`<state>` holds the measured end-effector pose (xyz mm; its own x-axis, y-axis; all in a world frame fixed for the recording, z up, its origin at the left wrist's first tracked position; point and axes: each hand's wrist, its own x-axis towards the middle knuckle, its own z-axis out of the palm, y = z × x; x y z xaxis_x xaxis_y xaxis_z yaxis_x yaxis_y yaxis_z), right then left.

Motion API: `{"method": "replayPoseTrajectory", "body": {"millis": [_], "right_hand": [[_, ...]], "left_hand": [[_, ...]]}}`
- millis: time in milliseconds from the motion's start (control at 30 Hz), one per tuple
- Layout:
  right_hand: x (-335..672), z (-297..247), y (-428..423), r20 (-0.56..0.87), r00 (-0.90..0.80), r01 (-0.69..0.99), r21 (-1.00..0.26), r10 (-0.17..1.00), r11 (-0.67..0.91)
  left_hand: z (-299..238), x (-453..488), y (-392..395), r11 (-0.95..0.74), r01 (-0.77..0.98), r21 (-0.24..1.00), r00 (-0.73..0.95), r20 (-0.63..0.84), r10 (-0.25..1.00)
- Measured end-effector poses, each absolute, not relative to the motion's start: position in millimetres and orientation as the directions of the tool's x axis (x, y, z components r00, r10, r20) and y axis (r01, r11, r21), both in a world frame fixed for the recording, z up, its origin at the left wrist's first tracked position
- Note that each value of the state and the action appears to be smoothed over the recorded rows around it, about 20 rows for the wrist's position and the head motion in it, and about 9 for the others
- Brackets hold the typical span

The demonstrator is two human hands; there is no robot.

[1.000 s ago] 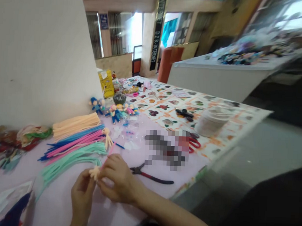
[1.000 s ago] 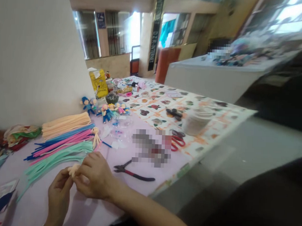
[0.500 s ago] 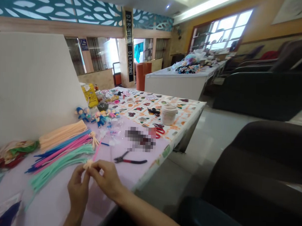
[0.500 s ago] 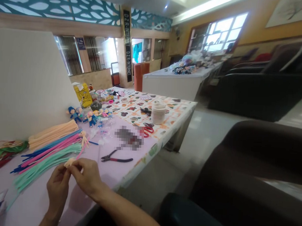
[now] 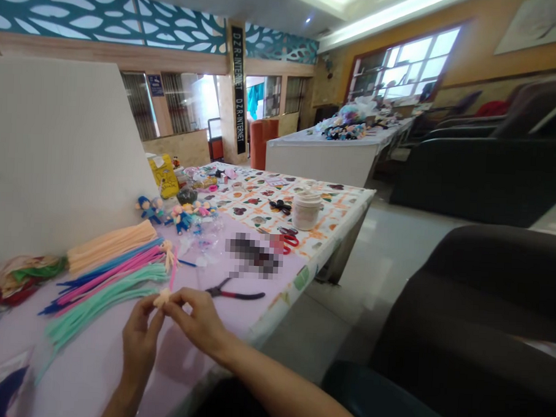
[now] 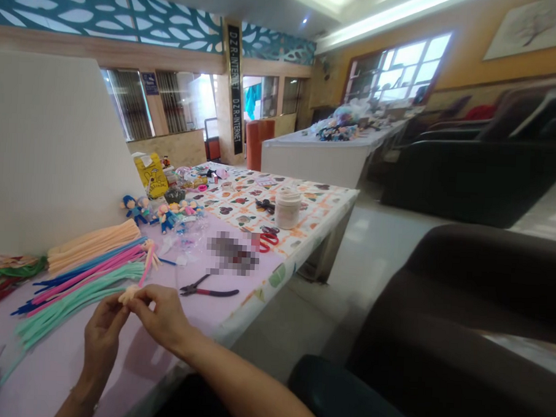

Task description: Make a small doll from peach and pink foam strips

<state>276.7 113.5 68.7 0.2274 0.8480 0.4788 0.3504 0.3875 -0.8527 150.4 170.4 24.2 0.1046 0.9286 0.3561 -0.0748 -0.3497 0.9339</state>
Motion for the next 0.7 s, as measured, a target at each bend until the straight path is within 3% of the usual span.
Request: {"method": "replayPoseTrajectory", "body": {"millis": [133, 267, 700], "right_hand": [[290, 70, 111, 0.447, 0.182, 0.297, -0.874, 0.876, 0.384], [299, 71, 109, 0.423, 0.138, 0.265, -0.887, 0.896, 0.378], [296, 67, 110, 0.384, 0.103, 0.239, -0.905, 0.917, 0.352]], "left_hand": [[27, 151, 171, -0.314, -0.172, 0.934, 0.216, 0.347, 0.913], [28, 155, 169, -0.238, -0.162, 0.958, 0.262, 0.274, 0.925], [23, 157, 173, -0.118, -0.186, 0.975, 0.238, 0.161, 0.958]]}}
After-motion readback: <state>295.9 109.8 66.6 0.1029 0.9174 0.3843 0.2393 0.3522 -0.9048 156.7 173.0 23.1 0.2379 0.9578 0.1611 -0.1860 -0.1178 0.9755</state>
